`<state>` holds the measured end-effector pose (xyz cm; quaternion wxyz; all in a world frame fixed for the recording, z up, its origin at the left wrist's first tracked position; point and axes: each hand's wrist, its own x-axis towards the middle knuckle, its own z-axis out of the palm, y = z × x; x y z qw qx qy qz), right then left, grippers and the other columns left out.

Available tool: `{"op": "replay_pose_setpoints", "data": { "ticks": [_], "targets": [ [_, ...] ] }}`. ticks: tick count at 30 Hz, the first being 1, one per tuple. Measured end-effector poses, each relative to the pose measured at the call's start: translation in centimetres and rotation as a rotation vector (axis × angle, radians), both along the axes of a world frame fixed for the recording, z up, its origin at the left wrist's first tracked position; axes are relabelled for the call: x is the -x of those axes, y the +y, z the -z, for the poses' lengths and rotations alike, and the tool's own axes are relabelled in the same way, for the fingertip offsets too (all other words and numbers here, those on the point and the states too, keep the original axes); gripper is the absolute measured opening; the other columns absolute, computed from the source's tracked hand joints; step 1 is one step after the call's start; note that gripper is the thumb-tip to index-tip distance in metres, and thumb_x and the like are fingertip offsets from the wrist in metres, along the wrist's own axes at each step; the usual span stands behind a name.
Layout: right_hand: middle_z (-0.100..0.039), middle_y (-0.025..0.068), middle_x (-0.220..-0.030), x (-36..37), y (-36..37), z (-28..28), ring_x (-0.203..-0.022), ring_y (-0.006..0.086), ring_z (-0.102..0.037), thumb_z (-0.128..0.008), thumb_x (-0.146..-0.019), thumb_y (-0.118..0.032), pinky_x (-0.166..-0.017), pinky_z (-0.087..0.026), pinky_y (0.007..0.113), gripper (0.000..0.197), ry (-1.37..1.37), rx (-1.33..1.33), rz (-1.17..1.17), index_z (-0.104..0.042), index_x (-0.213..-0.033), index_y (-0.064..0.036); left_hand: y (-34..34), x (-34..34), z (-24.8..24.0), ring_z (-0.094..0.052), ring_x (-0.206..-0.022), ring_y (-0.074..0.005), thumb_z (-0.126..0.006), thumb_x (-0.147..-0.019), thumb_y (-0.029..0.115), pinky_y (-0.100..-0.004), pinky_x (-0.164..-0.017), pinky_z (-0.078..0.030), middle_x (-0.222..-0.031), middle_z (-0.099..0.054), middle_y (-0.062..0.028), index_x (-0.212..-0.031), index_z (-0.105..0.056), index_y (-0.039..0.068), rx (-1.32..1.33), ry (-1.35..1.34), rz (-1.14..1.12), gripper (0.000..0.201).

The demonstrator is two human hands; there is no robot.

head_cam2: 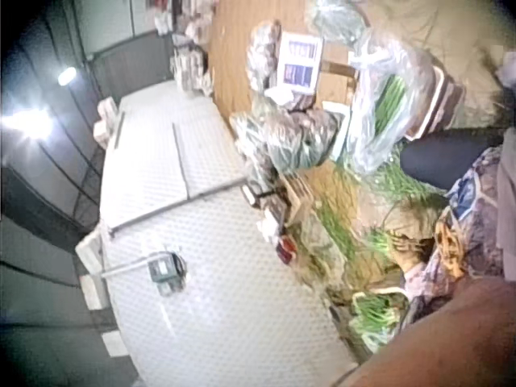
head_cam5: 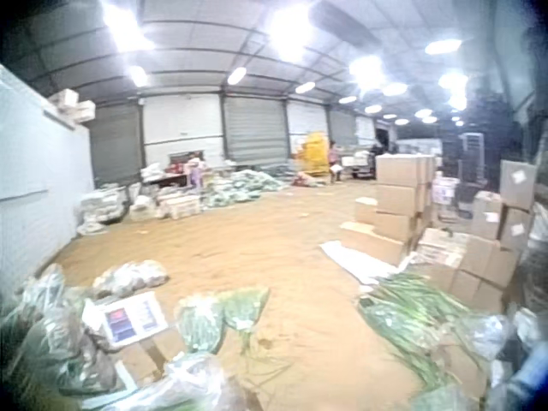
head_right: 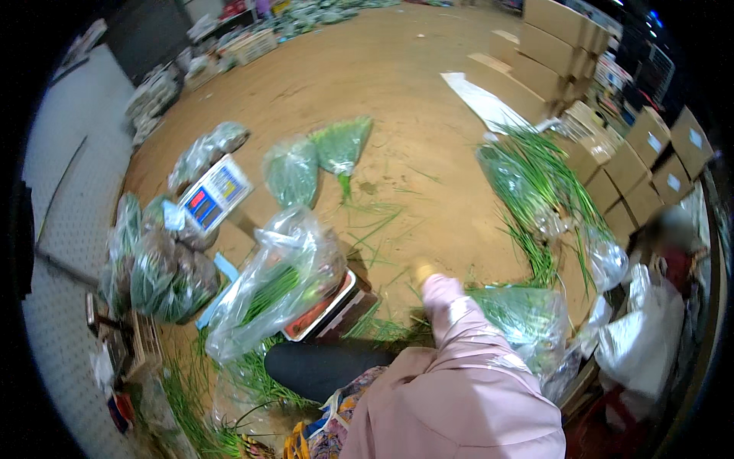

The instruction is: The person sorts bundles of green onions, removing loose leaves by hand and placing the bundles into plastic bags before weighing them on a digital scale.

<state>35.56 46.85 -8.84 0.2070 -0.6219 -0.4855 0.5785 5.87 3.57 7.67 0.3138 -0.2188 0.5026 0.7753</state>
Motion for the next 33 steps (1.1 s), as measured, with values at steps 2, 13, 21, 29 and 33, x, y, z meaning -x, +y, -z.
{"op": "replay_pose_setpoints", "data": {
  "ticks": [2, 13, 21, 29, 33],
  "targets": [
    [-0.060, 0.0131, -0.092, -9.4, -1.7, 2.9, -0.074, 0.0178, -0.058, -0.052, -0.077, -0.009, -0.067, -0.047, 0.027, 0.030, -0.373, -0.026, 0.145, -0.055, -0.107, -0.0063, 1.5, 0.5, -0.1, -0.053, -0.072, -0.0097, -0.054, -0.083, 0.031, -0.0281, -0.060, -0.046, -0.084, -0.058, -0.0020, -0.097, -0.055, 0.011, 0.015, 0.007, 0.048, 0.025],
    [-0.058, 0.0146, -0.099, -19.6, -8.9, 11.0, -0.089, 0.0244, -0.055, -0.054, -0.077, -0.018, -0.080, -0.041, 0.033, 0.030, -0.866, 0.199, -0.222, -0.056, -0.104, -0.0073, 3.7, 1.9, -0.1, -0.053, -0.072, -0.0096, -0.055, -0.082, 0.031, -0.0275, -0.059, -0.046, -0.085, -0.058, -0.0021, -0.097, -0.055, 0.011, -0.012, -0.011, -0.002, 0.025],
    [-0.058, 0.0163, -0.098, -14.4, 2.7, 14.9, -0.095, 0.0305, -0.053, -0.054, -0.076, -0.024, -0.088, -0.038, 0.040, 0.029, -0.922, -0.686, -0.820, -0.058, -0.099, -0.0062, 3.3, 0.9, 0.3, -0.053, -0.071, -0.0096, -0.055, -0.082, 0.030, -0.0270, -0.059, -0.046, -0.085, -0.058, -0.0022, -0.097, -0.055, 0.011, -0.032, -0.037, -0.047, 0.025],
    [-0.058, 0.0157, -0.078, 8.7, 7.3, -6.6, -0.066, 0.0241, -0.056, -0.052, -0.078, -0.025, -0.062, -0.044, 0.034, 0.046, -0.055, -0.446, -0.338, -0.045, -0.120, -0.0074, 0.7, 0.4, 0.2, -0.053, -0.071, -0.0096, -0.055, -0.082, 0.030, -0.0266, -0.058, -0.046, -0.085, -0.058, -0.0022, -0.097, -0.055, 0.010, -0.023, -0.017, -0.104, 0.025],
    [-0.059, 0.0192, -0.086, 10.9, 7.9, -12.1, -0.072, 0.0274, -0.058, -0.051, -0.079, -0.022, -0.066, -0.045, 0.034, 0.051, -0.255, -0.785, -0.485, -0.039, -0.126, -0.0099, 0.0, 0.3, 0.3, -0.053, -0.071, -0.0096, -0.055, -0.082, 0.030, -0.0264, -0.058, -0.046, -0.085, -0.058, -0.0023, -0.097, -0.055, 0.010, -0.033, -0.020, -0.123, 0.025]
  ]
}}
